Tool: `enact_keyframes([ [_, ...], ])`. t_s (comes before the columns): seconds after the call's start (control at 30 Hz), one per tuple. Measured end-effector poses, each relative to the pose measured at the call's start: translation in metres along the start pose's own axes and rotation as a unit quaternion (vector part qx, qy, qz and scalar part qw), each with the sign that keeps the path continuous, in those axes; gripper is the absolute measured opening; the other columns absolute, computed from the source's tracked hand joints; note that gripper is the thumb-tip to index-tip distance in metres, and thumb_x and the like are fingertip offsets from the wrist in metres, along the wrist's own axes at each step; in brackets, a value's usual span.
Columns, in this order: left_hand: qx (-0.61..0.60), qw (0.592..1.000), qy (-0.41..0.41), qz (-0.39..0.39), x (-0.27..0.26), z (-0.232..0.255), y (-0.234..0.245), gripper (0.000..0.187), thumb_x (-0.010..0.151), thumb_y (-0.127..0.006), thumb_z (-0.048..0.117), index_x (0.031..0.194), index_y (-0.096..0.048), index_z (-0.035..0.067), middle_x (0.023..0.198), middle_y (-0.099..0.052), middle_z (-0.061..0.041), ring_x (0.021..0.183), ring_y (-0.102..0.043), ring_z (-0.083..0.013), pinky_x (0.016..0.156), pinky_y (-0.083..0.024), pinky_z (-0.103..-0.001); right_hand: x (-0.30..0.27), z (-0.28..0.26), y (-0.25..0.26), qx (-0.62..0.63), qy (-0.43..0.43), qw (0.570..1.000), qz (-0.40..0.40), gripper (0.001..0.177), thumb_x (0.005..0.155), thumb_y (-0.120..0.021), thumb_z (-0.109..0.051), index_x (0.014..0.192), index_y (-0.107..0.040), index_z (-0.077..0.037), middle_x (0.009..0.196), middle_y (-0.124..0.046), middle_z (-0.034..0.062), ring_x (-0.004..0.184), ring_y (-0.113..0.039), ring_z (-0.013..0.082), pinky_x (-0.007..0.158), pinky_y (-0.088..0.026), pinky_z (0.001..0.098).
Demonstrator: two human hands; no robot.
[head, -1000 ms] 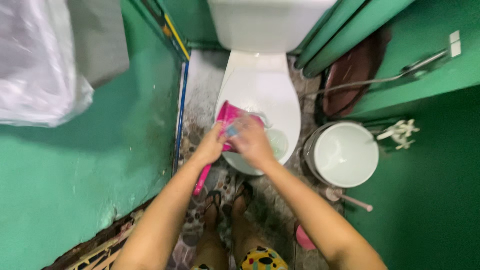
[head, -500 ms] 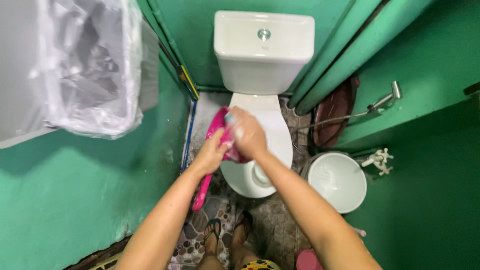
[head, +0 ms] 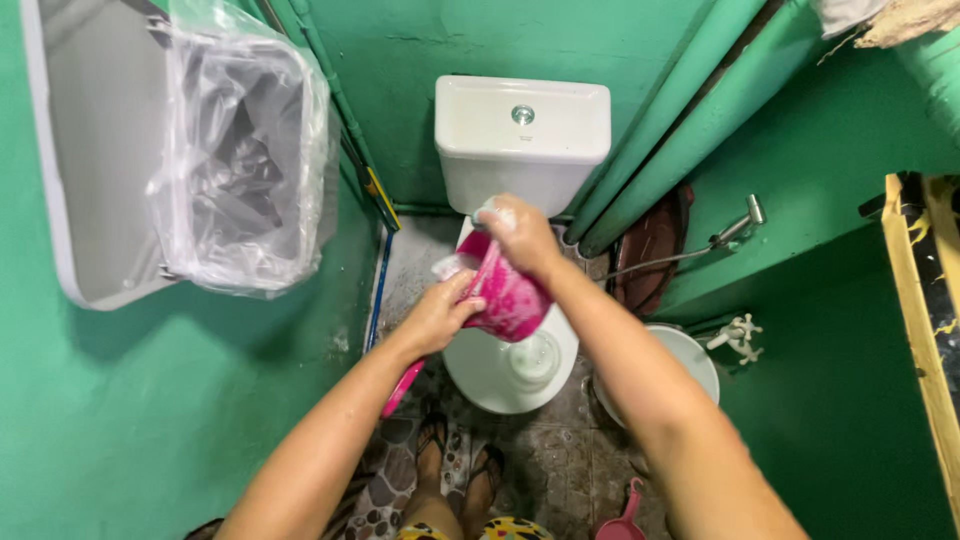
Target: The person cleans various bathroom items by hand and with a sponge. They rinse a lid and a bucket using a bidet sprayer, then mix cleaning solution in a cup and use a sponge to scrub the interior of the bucket.
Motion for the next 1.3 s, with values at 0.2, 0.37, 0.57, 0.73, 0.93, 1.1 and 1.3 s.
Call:
enact_keyframes([
  [0.2, 0.124, 0.986, 0.096, -0.056, 0.006, 0.012, 0.031, 0.030, 0.096, -0.068, 0.023, 0.120, -0.061, 0.006, 0.103, -0.071, -0.021, 0.101, -0.067, -0.0406, 0.081, -0.051, -0.045, -0.005, -0.019, -0.017, -0.187, 0.363, 0.909, -0.085, 0.018, 0.082, -0.070, -0.027, 0.088, -0.071, -0.011, 0.094, -0.070, 0.0129, 0.094, -0.065, 0.0371, 0.086, -0.051, 0.0466],
  [0.37, -0.026, 0.998, 0.022, -0.056, 0.011, 0.012, 0.035, 0.030, 0.094, -0.066, 0.022, 0.117, -0.064, 0.004, 0.099, -0.074, -0.015, 0.092, -0.070, -0.0271, 0.082, -0.054, -0.038, 0.036, -0.006, 0.000, -0.137, 0.173, 0.964, -0.152, 0.023, 0.093, -0.062, -0.030, 0.099, -0.077, -0.013, 0.092, -0.070, 0.0142, 0.087, -0.066, 0.0335, 0.079, -0.052, 0.0453],
  [0.57, -0.071, 0.994, 0.079, -0.026, 0.030, 0.019, 0.027, 0.024, 0.092, -0.072, 0.024, 0.103, -0.069, 0.003, 0.087, -0.074, -0.006, 0.078, -0.068, -0.0153, 0.074, -0.055, -0.034, 0.014, -0.015, -0.031, -0.320, 0.117, 0.933, -0.114, 0.030, 0.090, -0.066, -0.039, 0.090, -0.079, -0.013, 0.090, -0.075, 0.0131, 0.085, -0.068, 0.0343, 0.080, -0.053, 0.0457],
  [0.73, -0.146, 0.985, 0.069, 0.058, 0.019, 0.031, 0.025, 0.024, 0.097, -0.067, 0.026, 0.092, -0.074, 0.003, 0.072, -0.068, -0.004, 0.067, -0.059, -0.0081, 0.063, -0.049, -0.028, 0.018, 0.052, 0.003, -0.039, 0.222, 0.967, -0.114, 0.028, 0.100, -0.055, -0.023, 0.113, -0.071, -0.005, 0.107, -0.073, 0.0121, 0.101, -0.071, 0.0279, 0.090, -0.056, 0.0413],
  [0.93, -0.074, 0.993, 0.057, 0.068, 0.031, 0.024, 0.019, 0.034, 0.100, -0.072, 0.028, 0.081, -0.067, 0.000, 0.060, -0.056, -0.010, 0.059, -0.051, -0.0123, 0.054, -0.044, -0.034, 0.007, 0.033, 0.019, 0.196, -0.148, 0.967, -0.068, 0.038, 0.107, -0.064, -0.028, 0.087, -0.072, 0.003, 0.078, -0.064, 0.0174, 0.067, -0.058, 0.0395, 0.069, -0.047, 0.0465],
  [1.1, 0.114, 0.982, -0.084, 0.127, 0.037, 0.039, 0.023, 0.028, 0.096, -0.071, 0.026, 0.081, -0.065, 0.002, 0.069, -0.065, -0.017, 0.063, -0.064, -0.0324, 0.055, -0.046, -0.040, -0.004, -0.037, 0.005, -0.284, 0.196, 0.938, 0.035, 0.032, 0.098, -0.063, -0.036, 0.090, -0.081, -0.010, 0.078, -0.071, 0.0123, 0.070, -0.066, 0.0293, 0.065, -0.050, 0.0398],
  [1.3, 0.039, 0.980, -0.035, 0.193, 0.026, 0.038, 0.027, 0.039, 0.100, -0.070, 0.029, 0.073, -0.060, 0.002, 0.059, -0.056, -0.017, 0.049, -0.055, -0.0286, 0.052, -0.042, -0.040, 0.000, 0.036, 0.023, 0.380, -0.164, 0.910, -0.013, 0.035, 0.106, -0.062, -0.031, 0.084, -0.071, -0.005, 0.072, -0.065, 0.0000, 0.066, -0.059, 0.0120, 0.062, -0.045, 0.0319],
])
Point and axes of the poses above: each hand's wrist, its own x-axis towards the middle knuckle, its own y-axis out of the back of the hand, z = x × y, the point moved 4 cm from there along x, towards the middle knuckle
